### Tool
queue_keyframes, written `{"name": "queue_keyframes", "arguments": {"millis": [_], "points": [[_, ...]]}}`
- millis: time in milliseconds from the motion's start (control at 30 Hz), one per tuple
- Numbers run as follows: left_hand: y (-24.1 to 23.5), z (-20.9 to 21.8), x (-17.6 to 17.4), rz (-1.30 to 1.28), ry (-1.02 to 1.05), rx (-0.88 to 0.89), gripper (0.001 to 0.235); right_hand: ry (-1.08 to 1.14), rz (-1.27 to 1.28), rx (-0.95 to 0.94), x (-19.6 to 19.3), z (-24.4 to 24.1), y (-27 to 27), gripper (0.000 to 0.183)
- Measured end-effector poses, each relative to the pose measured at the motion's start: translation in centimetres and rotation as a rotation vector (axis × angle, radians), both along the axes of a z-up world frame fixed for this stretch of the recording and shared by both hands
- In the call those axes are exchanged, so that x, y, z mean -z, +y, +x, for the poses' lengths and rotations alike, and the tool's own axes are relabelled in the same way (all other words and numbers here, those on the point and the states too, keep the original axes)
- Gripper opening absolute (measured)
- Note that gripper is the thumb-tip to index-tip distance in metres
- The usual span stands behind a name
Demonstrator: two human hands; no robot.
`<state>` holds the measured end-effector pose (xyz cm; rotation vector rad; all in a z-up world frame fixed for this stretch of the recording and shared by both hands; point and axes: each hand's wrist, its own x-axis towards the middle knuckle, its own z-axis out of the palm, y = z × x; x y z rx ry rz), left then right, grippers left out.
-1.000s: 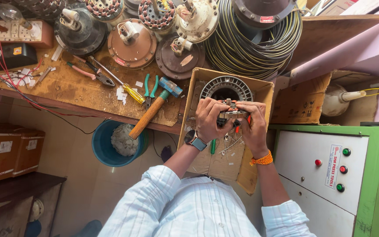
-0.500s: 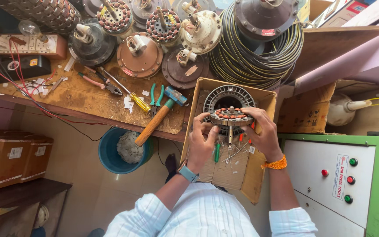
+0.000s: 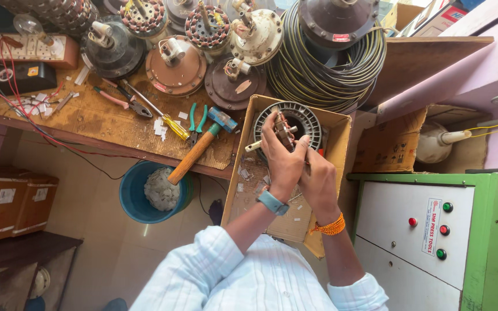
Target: The person works on a motor stator assembly, using a screwdriver to adjust internal components and pliers to cut and trim small white insulating pieces. The person repeatedly inserts and removes the insulating pieces into the stator slots while manipulating the assembly with both hands.
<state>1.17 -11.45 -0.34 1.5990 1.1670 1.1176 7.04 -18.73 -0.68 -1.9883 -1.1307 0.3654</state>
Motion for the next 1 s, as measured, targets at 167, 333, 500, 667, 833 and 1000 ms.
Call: {"name": "queue_keyframes", "arguments": {"millis": [167,333,500,667,833,1000], "points": [[-0.3,0.1,0.8,-0.045,-0.196,-0.010,0.067,0.328,0.307,0.044,2.2,0.6,-0.7,0.021],[2.2,-2.8,0.8,-0.247,-0.426,0.183,0.076,0.727,0.573,0.101,5.5,0.1,-0.6,0.023],[7.6,-4.2,1.7,-0.420,-0.638,0.720,0.096,0.674,0.754,0.131,6.9,0.4,-0.4,0.028],[12.1,-4.9,3.6,-0.565,-0.578,1.014,0.109,0.345,0.774,0.087,5.8,1.2,-0.1,0.034],[13.4,-5.8,5.3,-0.612,-0.550,1.111,0.108,0.086,0.655,-0.062,4.9,2.3,0.7,0.039],[13.2,-5.3,5.3,-0.569,-0.563,1.103,0.104,-0.050,0.550,-0.145,5.7,2.9,2.2,0.044]]}}
